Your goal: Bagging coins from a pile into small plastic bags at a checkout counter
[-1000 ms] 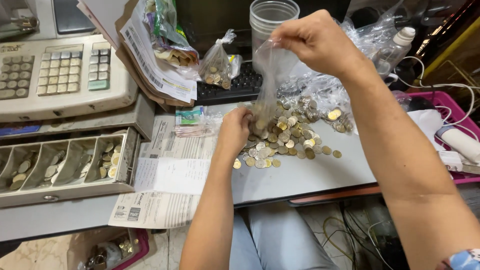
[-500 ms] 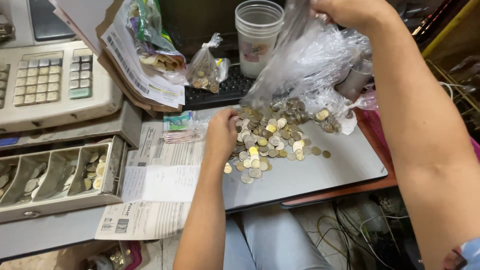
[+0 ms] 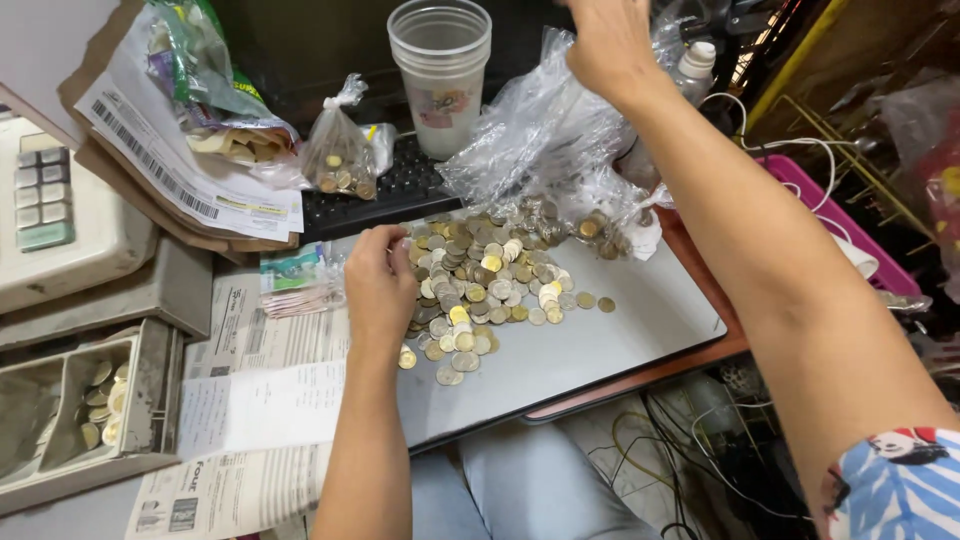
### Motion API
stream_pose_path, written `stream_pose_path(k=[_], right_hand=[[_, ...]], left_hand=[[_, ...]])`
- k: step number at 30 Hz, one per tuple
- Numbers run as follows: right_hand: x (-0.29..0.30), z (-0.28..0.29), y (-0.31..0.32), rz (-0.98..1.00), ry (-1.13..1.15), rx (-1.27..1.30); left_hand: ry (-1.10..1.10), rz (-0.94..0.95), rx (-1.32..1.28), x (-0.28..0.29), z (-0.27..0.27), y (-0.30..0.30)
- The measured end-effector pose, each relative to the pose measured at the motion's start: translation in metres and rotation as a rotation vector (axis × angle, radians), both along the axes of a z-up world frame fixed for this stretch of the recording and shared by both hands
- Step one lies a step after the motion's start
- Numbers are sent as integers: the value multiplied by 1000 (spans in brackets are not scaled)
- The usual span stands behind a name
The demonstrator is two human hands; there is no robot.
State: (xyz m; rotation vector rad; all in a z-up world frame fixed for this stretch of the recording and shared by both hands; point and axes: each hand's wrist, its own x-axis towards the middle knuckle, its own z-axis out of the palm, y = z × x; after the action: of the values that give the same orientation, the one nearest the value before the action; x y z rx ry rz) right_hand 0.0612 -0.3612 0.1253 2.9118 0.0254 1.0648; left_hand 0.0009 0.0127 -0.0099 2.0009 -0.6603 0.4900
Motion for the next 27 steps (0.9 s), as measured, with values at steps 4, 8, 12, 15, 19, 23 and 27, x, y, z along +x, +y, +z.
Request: stream_pose_path(k=[4,8,12,15,19,23,27], right_hand=[[-60,22,77,559,631,118],[-57,-1,89,229,1061,70],[-28,-24,67,89,849,266],[35,-125,0,-131,705,169],[92,-185,-35,-205,603,-30],[42,-103,-16,-21,663,85],[-13,-56,8,62,435,60]], left_hand=[[-18,40,-17,-2,2,1],[-13,24,1,-2,-2,0],[-37,11,-24,1,-6,1],[-42,28,-32,7,-13,2],[-40,38,-32,8,-15,1],[-33,25,-35,7,-11,1],[-18,32,-38,7,-11,0]])
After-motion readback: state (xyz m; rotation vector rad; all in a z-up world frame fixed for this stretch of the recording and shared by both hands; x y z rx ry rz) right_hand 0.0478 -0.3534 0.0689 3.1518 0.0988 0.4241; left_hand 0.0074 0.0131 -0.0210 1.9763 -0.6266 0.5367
